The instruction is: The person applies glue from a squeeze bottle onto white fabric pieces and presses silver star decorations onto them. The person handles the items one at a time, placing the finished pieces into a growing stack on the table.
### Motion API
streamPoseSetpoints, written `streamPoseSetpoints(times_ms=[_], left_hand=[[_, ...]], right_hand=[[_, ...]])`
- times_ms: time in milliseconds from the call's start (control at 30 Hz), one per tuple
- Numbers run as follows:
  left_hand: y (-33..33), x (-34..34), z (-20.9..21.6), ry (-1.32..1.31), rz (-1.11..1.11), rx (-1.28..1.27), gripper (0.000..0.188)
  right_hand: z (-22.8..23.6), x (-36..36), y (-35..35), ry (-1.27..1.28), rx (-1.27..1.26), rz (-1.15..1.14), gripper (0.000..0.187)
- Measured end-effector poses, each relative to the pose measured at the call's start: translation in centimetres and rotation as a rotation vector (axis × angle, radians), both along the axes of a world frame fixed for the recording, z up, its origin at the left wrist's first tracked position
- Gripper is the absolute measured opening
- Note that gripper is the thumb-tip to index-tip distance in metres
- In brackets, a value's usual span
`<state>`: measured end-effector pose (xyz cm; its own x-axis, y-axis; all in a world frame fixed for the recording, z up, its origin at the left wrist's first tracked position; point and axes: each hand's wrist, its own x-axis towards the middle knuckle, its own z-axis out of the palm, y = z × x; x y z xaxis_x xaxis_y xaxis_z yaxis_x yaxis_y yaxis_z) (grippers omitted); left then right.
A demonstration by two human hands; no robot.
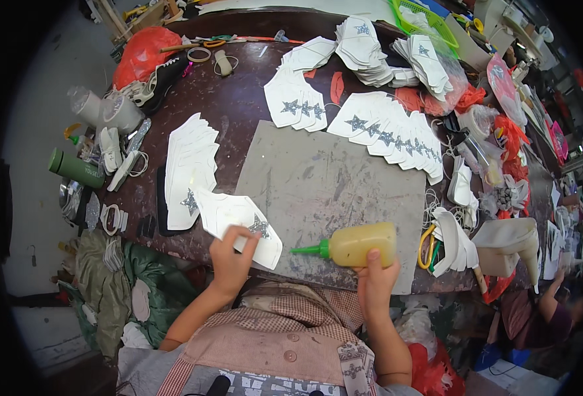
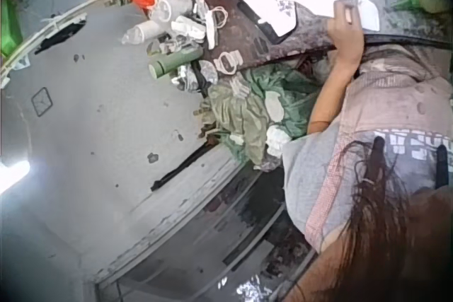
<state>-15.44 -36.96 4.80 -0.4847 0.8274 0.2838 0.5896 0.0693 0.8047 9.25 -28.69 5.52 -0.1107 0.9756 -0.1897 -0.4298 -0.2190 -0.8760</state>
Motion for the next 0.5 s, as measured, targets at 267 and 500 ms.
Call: streamPoseSetpoints(times_ms=[267,500], left_hand=[[-0.9,0.1,-1.7,0.397,0.002,0.05,0.016],[-1.1,-0.1,-1.9,0.418,-0.017,0.059,0.018]], right_hand=[[-1.6,-1.9,1.0,-0.134,0.031,0.096,0.042],[-1.4,-1.8,-0.2,-0.284,0.065,0.117,0.049]])
